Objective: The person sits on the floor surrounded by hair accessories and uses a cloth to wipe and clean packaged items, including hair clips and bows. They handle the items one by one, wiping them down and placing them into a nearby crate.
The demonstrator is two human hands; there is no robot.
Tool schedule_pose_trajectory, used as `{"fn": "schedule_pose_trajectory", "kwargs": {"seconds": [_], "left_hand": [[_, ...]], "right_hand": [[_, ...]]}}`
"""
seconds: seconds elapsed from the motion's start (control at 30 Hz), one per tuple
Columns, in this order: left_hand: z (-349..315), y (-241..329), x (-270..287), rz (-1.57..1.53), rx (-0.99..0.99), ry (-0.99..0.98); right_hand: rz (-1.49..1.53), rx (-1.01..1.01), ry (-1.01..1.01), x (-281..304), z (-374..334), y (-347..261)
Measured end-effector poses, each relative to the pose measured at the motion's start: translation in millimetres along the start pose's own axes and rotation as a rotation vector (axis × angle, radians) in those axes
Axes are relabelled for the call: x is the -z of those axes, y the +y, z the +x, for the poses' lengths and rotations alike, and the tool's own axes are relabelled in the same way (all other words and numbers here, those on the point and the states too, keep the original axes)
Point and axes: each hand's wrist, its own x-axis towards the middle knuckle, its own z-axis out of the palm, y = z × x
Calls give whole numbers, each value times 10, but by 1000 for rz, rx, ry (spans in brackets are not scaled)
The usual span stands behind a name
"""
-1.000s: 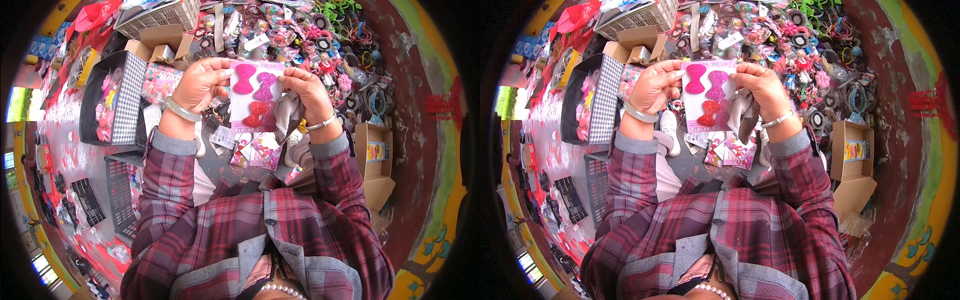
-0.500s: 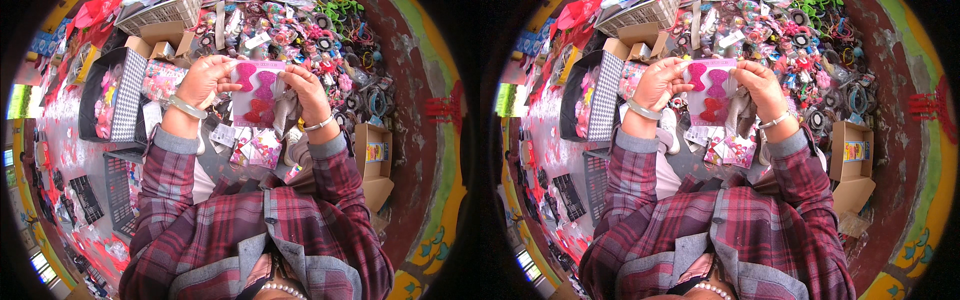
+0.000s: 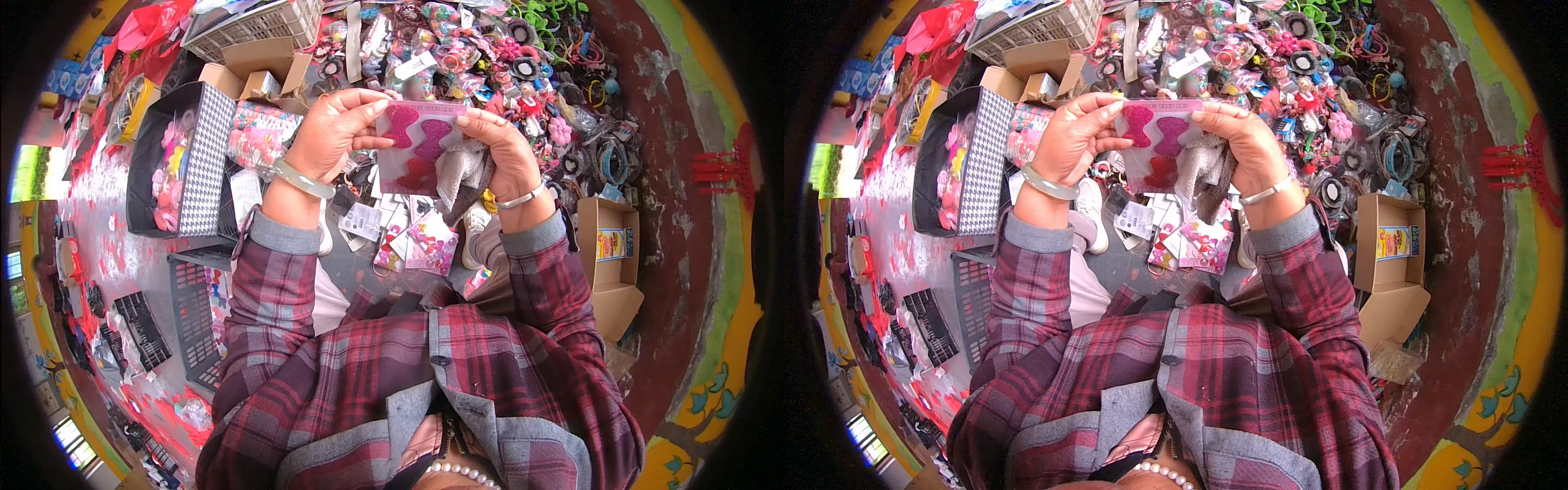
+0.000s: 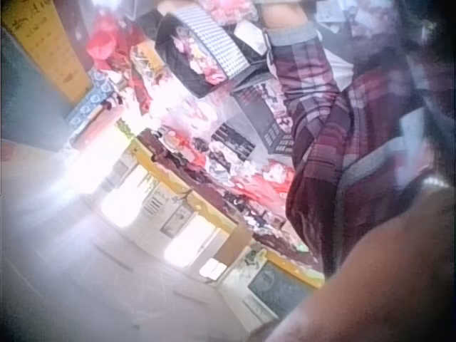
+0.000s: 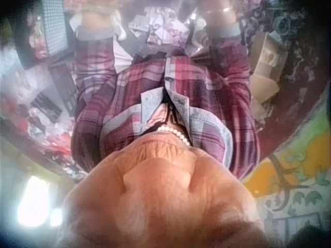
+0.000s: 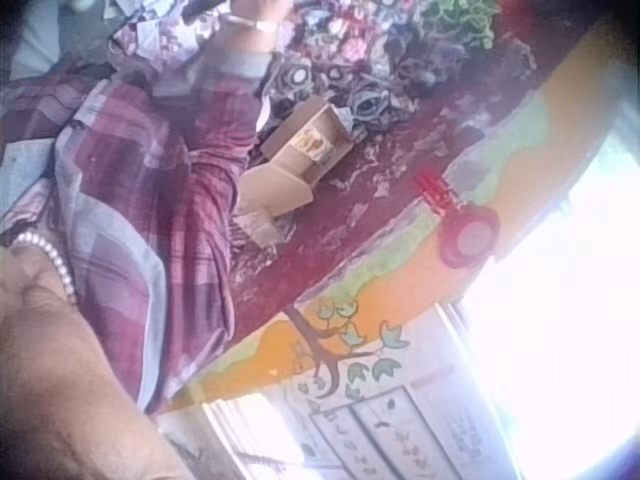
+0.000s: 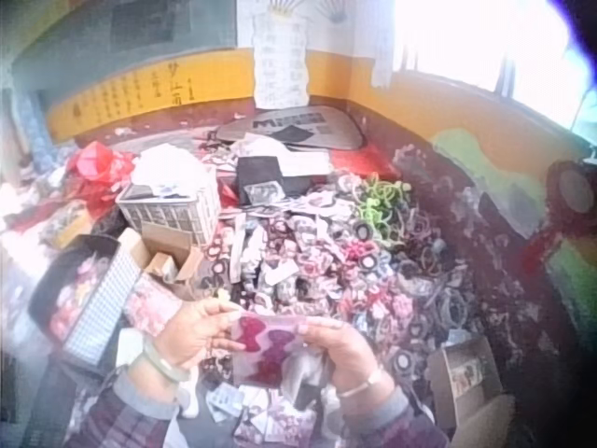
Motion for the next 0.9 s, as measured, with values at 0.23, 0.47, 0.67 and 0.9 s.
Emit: {"fn": "schedule_pose_trajectory", "kwargs": {"seconds": [0.23,0.47,0.67,0.9], "left_hand": [[-22,19,-75,210,-52,-63],[6,-68,-8,339,-225,-35],[-56,-43,-116,592,-568,-20],[-80,-9,-182,1023,-906,-60]], "right_hand": [[-51,48,-13,10,9,14],[-275,149,-118,-45,-57,-42],[-631,378,-163,-162,-180,-214],[-737,491,-109,-63,-79,-70]]}}
